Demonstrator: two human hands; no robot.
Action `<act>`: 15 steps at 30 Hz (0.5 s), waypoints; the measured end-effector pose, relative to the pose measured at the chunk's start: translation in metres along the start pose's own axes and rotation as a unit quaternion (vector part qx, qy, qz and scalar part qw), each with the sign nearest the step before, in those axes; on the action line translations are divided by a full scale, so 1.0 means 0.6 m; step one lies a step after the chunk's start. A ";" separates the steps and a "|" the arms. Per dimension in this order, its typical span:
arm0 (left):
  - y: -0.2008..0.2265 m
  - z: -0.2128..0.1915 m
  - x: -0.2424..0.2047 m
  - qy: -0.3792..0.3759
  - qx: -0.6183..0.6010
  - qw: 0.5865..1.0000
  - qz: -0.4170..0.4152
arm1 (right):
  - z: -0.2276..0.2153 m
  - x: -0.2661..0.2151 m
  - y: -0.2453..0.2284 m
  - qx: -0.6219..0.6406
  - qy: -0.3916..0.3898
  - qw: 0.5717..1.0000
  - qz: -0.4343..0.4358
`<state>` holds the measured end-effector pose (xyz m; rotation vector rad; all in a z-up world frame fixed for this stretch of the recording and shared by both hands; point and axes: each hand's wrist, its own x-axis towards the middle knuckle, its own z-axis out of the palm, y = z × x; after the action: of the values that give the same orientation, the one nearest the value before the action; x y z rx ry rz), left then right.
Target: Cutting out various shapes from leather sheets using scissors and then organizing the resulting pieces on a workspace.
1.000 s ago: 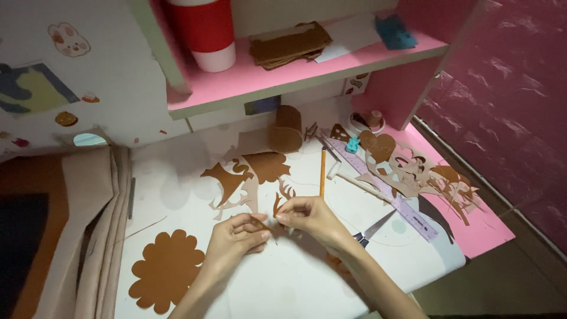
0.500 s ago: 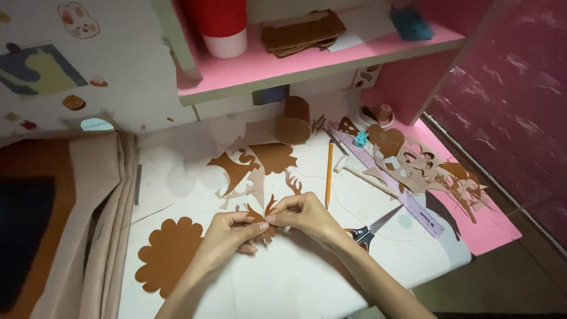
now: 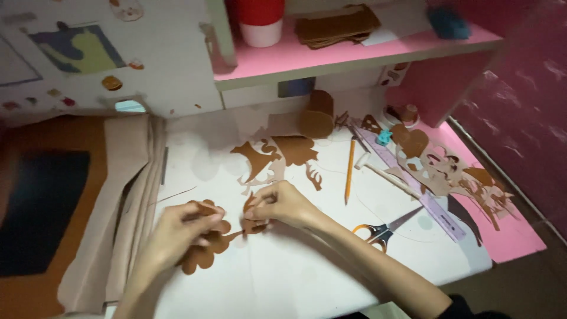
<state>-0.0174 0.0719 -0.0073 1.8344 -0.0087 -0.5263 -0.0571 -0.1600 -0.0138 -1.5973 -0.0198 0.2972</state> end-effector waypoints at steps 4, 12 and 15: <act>-0.055 -0.080 0.007 0.109 0.011 0.993 0.039 | 0.041 0.076 0.018 -0.048 -0.031 0.998 0.002; -0.095 -0.071 -0.005 0.127 0.090 0.988 0.001 | 0.124 0.119 0.034 -0.255 -0.095 0.959 -0.078; -0.090 -0.066 -0.010 0.142 0.193 0.971 -0.015 | 0.126 0.094 0.008 -0.314 -0.130 0.939 -0.059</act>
<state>-0.0223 0.1274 -0.0451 2.2822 0.1171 -0.2891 -0.0189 -0.0754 -0.0300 -2.1677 -0.4532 0.4342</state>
